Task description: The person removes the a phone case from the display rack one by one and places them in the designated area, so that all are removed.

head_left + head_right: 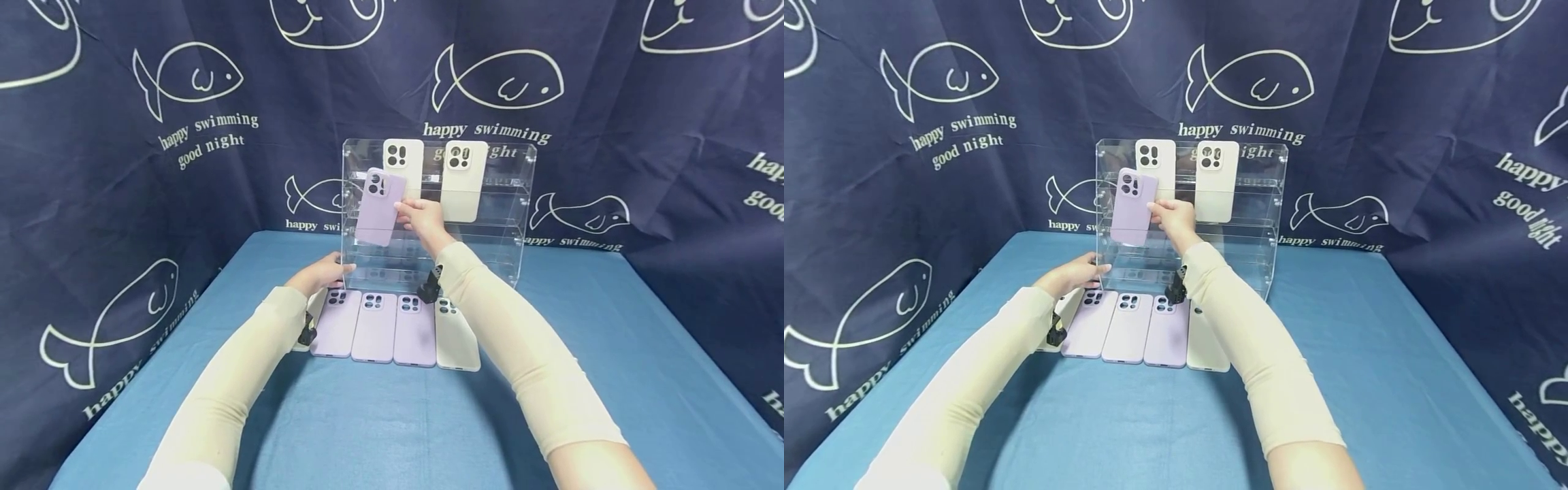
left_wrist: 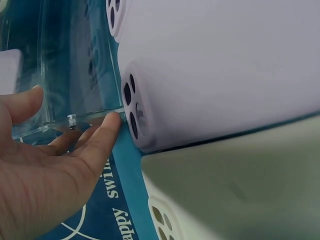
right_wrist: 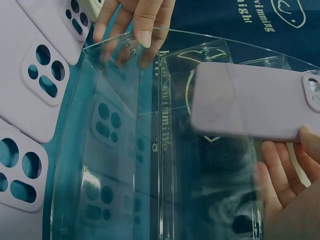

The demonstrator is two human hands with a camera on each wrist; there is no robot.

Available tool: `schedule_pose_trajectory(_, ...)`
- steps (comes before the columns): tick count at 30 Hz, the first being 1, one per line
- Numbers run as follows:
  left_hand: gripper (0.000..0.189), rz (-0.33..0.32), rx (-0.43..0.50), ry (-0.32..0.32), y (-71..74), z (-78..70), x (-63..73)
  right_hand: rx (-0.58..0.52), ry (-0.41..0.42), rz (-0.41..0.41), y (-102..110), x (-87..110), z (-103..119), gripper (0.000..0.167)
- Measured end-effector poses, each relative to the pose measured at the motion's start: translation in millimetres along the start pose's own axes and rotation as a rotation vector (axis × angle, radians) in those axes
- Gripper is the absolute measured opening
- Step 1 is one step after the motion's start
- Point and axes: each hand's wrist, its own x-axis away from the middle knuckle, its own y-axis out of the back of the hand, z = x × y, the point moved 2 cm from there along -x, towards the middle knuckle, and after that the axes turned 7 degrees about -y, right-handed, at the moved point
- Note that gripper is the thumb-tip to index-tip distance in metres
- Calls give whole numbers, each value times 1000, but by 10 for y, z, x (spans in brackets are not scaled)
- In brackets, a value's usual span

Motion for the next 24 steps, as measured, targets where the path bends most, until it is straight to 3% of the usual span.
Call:
schedule_pose_trajectory(15, 73, -8, 12, -11, 24, -29, 5, -29, 210, -18, 25, 53, 161, 36)
schedule_pose_trajectory(24, 71, 1, 33, -22, -19, -7, 36, -65, 219, -29, 100, 86, 202, 40)
